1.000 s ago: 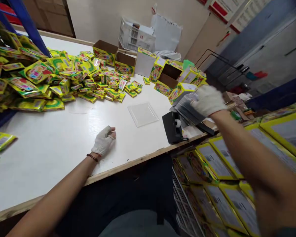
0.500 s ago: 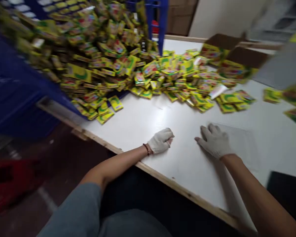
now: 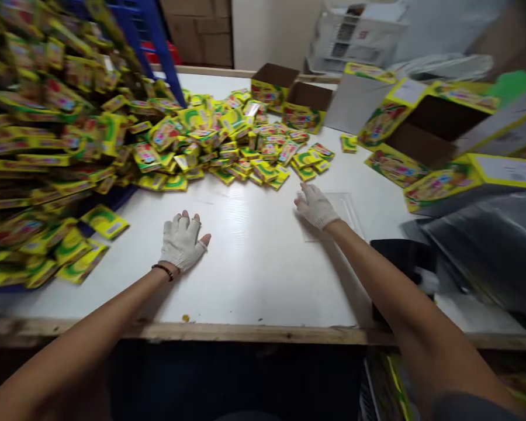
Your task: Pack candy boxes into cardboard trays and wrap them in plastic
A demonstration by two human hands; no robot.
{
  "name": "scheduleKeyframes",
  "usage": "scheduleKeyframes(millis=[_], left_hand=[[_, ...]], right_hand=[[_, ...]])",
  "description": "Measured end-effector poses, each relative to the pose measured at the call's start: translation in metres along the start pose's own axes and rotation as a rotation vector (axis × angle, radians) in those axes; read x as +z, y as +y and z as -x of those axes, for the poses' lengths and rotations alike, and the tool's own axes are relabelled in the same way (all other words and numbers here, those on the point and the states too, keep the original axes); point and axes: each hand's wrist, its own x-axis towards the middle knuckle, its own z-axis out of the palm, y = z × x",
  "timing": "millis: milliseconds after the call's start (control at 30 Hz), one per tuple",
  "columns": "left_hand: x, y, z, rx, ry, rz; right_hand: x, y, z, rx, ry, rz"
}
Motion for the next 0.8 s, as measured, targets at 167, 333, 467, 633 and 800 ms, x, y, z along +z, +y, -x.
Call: scheduleKeyframes(millis=[167,333,467,633,800], left_hand=[[0.032,0.095,-0.024,0.340,-0.096,0.117],[0.046,0.153,-0.037,0.461,-0.090,0.133],[0.046,0.154,-0.039,0.477,-0.087,0.175],[0.046,0.152,-0.041,0.459,-0.103,0.169],[0.047,0.157,-0.039,0.424,-0.089,0.173]], right_hand=[[-0.049,0.078,-0.050,0.436,0.133,-0.007],[-0.090,0.167,-0.037,0.686,0.171,0.126],[-0.098,0.202,-0.030,0.969,0.058,0.185],[-0.092,0.192,-0.037,0.843,0.002,0.107],[-0.098,0.164,-0.015,0.710,-0.031,0.146]])
